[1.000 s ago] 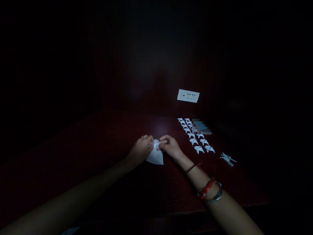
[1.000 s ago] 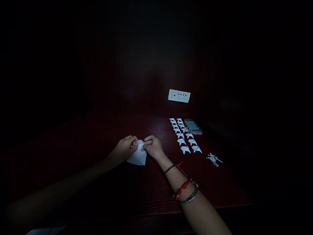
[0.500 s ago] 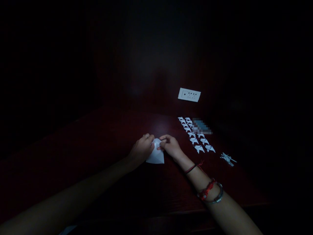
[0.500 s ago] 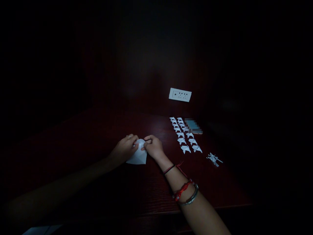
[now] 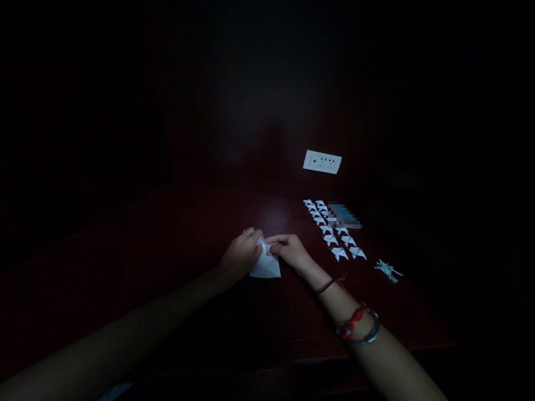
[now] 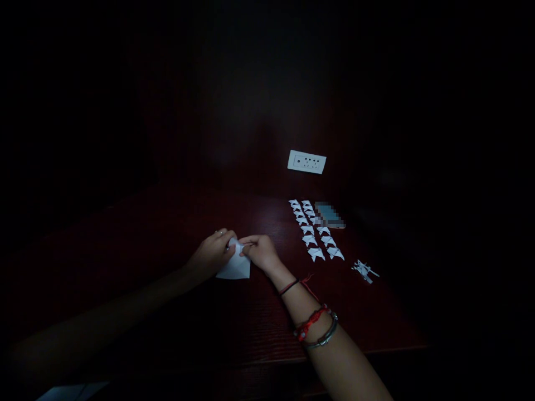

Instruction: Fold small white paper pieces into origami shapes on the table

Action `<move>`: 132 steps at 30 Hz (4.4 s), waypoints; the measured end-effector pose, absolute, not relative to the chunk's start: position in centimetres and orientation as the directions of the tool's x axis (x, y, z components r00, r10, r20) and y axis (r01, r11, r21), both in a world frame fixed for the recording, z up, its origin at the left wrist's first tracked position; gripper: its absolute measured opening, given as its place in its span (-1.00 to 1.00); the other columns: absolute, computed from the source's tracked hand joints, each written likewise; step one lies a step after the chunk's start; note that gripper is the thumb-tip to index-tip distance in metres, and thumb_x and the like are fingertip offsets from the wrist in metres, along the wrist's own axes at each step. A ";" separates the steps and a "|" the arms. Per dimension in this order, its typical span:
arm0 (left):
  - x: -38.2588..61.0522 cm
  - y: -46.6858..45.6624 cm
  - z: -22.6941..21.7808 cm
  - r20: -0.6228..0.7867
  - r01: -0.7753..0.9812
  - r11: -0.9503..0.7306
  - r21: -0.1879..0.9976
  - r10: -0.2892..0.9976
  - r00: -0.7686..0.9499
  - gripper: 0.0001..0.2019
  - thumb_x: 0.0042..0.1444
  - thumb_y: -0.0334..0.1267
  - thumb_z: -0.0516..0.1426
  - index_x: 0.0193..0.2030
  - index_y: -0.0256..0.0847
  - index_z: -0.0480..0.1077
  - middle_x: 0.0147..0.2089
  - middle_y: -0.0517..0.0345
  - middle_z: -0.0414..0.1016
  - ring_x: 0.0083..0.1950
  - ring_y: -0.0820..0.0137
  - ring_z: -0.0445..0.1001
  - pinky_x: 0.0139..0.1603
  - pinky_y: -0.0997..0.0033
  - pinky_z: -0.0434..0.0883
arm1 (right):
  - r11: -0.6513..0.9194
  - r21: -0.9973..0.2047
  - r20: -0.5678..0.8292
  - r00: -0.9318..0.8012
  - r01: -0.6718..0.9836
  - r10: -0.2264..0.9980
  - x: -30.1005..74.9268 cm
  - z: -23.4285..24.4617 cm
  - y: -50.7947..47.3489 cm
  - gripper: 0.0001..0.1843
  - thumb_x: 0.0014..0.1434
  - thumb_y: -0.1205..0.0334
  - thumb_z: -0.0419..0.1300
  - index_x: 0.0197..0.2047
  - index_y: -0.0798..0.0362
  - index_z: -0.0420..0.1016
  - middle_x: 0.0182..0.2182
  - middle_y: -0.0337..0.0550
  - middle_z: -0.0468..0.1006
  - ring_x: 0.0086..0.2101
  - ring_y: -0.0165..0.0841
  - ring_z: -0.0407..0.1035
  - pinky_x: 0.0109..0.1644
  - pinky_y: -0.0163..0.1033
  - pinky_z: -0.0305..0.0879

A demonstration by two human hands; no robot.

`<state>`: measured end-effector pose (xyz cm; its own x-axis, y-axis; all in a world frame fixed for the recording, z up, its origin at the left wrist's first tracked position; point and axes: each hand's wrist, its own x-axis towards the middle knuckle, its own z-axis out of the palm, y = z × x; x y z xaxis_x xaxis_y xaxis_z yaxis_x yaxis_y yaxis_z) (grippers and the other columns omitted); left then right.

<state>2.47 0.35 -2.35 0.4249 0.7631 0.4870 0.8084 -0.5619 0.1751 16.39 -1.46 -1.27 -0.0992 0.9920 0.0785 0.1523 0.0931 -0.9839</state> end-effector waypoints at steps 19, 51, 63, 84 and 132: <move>2.1 -0.8 -0.2 0.553 0.637 -0.627 0.448 0.755 0.353 -0.83 -0.05 -0.15 0.04 -0.45 -0.21 0.20 -0.42 0.21 0.32 -0.35 0.39 0.33 -0.30 0.41 0.24 | 0.356 -0.841 0.410 0.050 0.407 0.911 16.7 -0.9 -2.1 -0.80 -0.16 0.43 0.07 -0.39 0.11 0.39 -0.49 -0.24 0.44 -0.52 -0.48 0.32 -0.42 -0.38 0.26; 2.4 -3.0 1.6 0.741 0.501 -0.755 0.424 0.607 0.287 -0.91 0.06 -0.38 -0.04 -0.31 -0.23 0.25 -0.24 0.13 0.29 -0.18 0.42 0.29 -0.16 0.40 0.28 | 0.585 -0.555 0.709 -0.031 0.592 0.704 15.9 2.0 -5.8 -0.79 0.07 0.34 -0.03 -0.26 0.06 0.39 -0.34 -0.15 0.41 -0.30 -0.40 0.28 -0.19 -0.32 0.19; 2.7 -2.7 0.9 0.657 0.533 -0.691 0.488 0.693 0.297 -0.91 0.08 -0.31 -0.08 -0.32 -0.21 0.21 -0.27 0.16 0.28 -0.30 0.46 0.36 -0.26 0.46 0.32 | 0.595 -0.546 0.709 -0.053 0.589 0.703 16.1 1.9 -5.6 -0.78 0.10 0.33 -0.06 -0.26 0.05 0.38 -0.32 -0.15 0.39 -0.28 -0.41 0.27 -0.18 -0.34 0.17; 2.5 -2.5 0.5 0.613 0.642 -0.649 0.408 0.716 0.334 -0.86 0.06 -0.32 -0.09 -0.34 -0.20 0.26 -0.39 0.22 0.32 -0.45 0.49 0.31 -0.34 0.48 0.23 | 0.475 -0.457 0.641 -0.092 0.752 0.762 16.4 1.1 -4.6 -0.84 0.07 0.28 0.00 -0.32 0.03 0.39 -0.37 -0.20 0.42 -0.30 -0.37 0.21 -0.22 -0.27 0.02; 1.9 -2.2 1.9 0.593 0.428 -0.697 0.575 0.716 0.370 -0.85 0.08 -0.22 -0.04 -0.25 -0.22 0.22 -0.34 0.21 0.31 -0.32 0.46 0.30 -0.31 0.50 0.25 | 0.571 -0.367 0.719 -0.166 0.734 0.675 16.5 2.1 -4.8 -0.83 0.13 0.31 -0.09 -0.34 0.10 0.31 -0.40 -0.17 0.38 -0.32 -0.40 0.22 -0.24 -0.30 0.05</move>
<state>1.87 -2.25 1.88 0.3695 0.7157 0.5927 0.4278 -0.6972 0.5752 16.48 -4.85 2.06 -0.1662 0.6754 0.7185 0.7340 0.5713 -0.3673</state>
